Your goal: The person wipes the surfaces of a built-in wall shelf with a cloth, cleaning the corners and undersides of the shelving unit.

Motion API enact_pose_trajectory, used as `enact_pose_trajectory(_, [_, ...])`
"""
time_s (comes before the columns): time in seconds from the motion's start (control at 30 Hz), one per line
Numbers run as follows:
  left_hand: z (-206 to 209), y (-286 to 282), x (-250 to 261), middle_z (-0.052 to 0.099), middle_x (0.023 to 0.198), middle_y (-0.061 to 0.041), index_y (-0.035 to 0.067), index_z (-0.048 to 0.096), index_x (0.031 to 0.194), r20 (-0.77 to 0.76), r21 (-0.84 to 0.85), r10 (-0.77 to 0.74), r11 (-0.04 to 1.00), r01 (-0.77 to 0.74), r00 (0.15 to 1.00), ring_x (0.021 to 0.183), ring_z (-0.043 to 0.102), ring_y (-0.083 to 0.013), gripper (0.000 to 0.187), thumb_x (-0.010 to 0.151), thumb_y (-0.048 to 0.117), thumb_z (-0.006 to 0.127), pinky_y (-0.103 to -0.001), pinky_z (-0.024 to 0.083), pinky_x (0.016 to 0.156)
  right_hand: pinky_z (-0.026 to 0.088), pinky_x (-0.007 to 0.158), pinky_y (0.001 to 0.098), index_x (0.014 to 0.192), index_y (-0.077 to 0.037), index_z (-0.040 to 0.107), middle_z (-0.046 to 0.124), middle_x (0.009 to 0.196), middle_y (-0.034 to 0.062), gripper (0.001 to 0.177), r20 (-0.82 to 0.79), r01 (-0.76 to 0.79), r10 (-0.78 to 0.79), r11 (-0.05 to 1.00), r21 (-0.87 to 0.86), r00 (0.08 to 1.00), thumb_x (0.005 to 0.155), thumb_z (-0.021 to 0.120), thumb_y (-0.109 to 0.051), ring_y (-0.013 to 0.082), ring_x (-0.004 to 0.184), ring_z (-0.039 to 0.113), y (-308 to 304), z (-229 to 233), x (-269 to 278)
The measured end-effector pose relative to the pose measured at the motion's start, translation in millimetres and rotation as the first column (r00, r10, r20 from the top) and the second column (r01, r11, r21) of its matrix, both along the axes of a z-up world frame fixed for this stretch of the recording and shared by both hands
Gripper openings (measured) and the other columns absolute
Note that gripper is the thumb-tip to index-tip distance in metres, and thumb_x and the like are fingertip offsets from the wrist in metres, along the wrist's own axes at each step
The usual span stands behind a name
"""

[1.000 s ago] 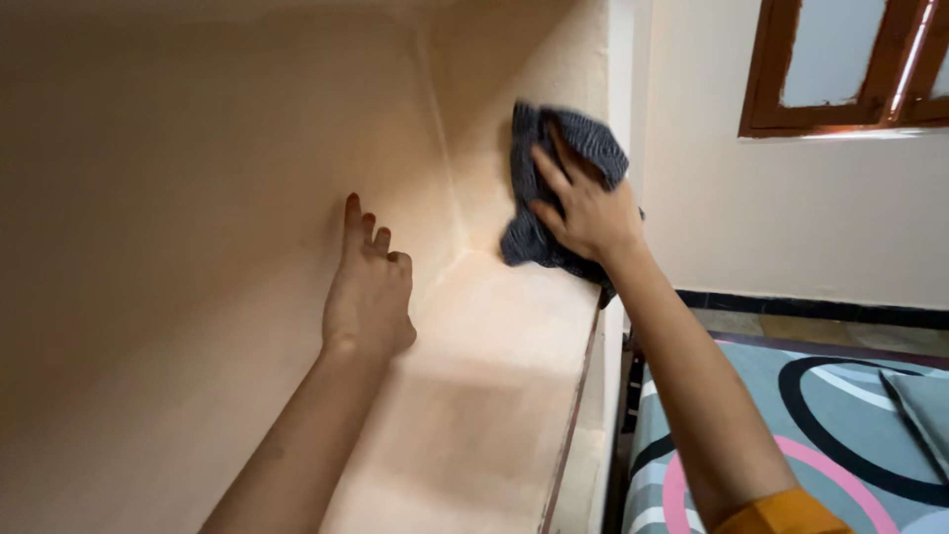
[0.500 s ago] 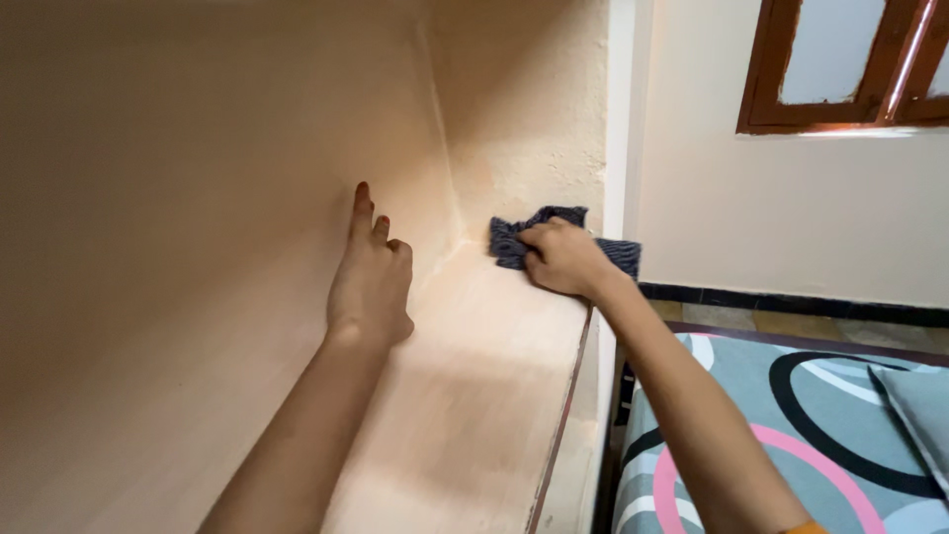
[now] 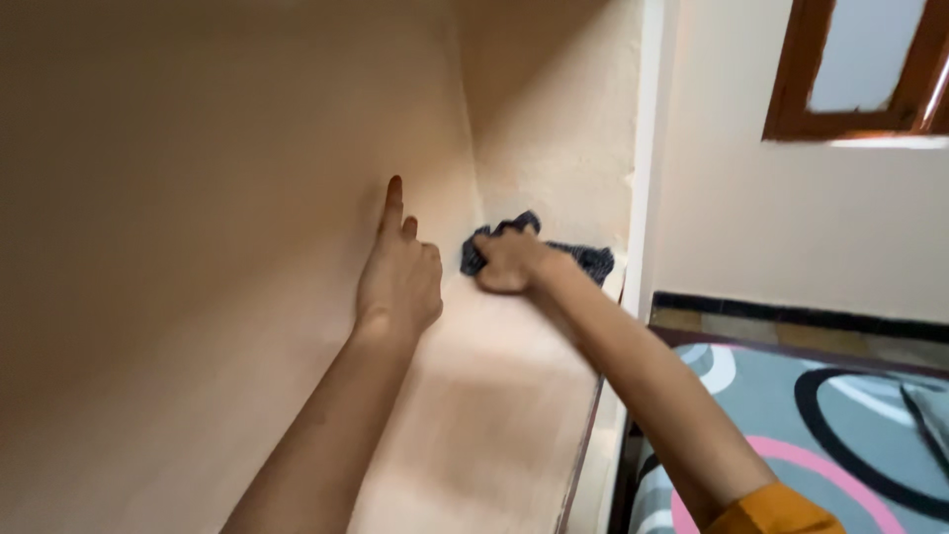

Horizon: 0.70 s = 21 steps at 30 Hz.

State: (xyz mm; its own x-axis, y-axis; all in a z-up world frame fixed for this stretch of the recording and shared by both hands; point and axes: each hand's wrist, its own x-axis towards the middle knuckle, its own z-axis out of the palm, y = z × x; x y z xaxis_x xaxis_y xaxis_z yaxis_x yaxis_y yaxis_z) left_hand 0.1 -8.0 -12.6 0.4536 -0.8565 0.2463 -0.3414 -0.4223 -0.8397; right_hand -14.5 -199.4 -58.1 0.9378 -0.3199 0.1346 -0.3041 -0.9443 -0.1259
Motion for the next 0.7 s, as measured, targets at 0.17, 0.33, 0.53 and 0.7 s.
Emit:
enact_pose_trajectory(0.17, [-0.2, -16.0, 16.8, 0.077, 0.076, -0.005, 0.017, 0.077, 0.084, -0.066, -0.125, -0.074, 0.99, 0.065, 0.995, 0.09, 0.075, -0.0194, 0.041, 0.105, 0.016, 0.042, -0.06, 0.002, 0.125, 0.037, 0.111, 0.0495, 0.135, -0.001, 0.054, 0.07, 0.116, 0.0288, 0.06, -0.043, -0.27, 0.27, 0.963, 0.013, 0.962, 0.081, 0.057, -0.027, 0.0425, 0.115, 0.064, 25.4, 8.0, -2.1])
enact_pose_trajectory(0.33, [-11.2, -16.6, 37.0, 0.077, 0.082, -0.005, 0.017, 0.079, 0.083, 0.075, -0.092, -0.207, 0.973, 0.213, 0.976, 0.092, 0.073, -0.0197, 0.03, 0.093, 0.011, 0.051, -0.061, 0.007, 0.125, 0.05, 0.093, 0.0472, 0.122, -0.007, 0.068, 0.072, 0.115, 0.0233, 0.046, 0.068, -0.613, 0.609, 0.788, 0.057, 0.79, 0.079, 0.057, -0.022, 0.0403, 0.11, 0.065, 71.1, 6.0, -28.2])
enact_pose_trajectory(0.53, [12.3, 14.4, 46.7, 0.077, 0.103, -0.009, 0.023, 0.078, 0.094, -0.153, -0.413, -0.406, 0.855, 0.315, 0.901, 0.086, 0.074, -0.0228, 0.034, 0.08, -0.001, 0.057, -0.051, 0.009, 0.129, 0.052, 0.098, 0.0413, 0.128, -0.006, 0.064, 0.073, 0.115, 0.0201, 0.046, 0.247, -0.84, 0.803, 0.514, 0.173, 0.542, 0.086, 0.068, -0.024, 0.0345, 0.109, 0.067, 92.0, -13.5, -45.4])
enact_pose_trajectory(0.7, [15.3, 19.1, 29.9, 0.074, 0.114, -0.012, 0.019, 0.078, 0.093, -0.128, -0.367, -0.342, 0.888, 0.276, 0.931, 0.089, 0.074, -0.0212, 0.031, 0.075, 0.002, 0.059, -0.052, 0.01, 0.127, 0.056, 0.093, 0.0358, 0.125, -0.01, 0.066, 0.077, 0.11, 0.0156, 0.041, 0.317, -0.768, 0.7, 0.584, 0.262, 0.64, 0.085, 0.058, -0.008, 0.0285, 0.1, 0.074, 35.6, -15.8, -6.9])
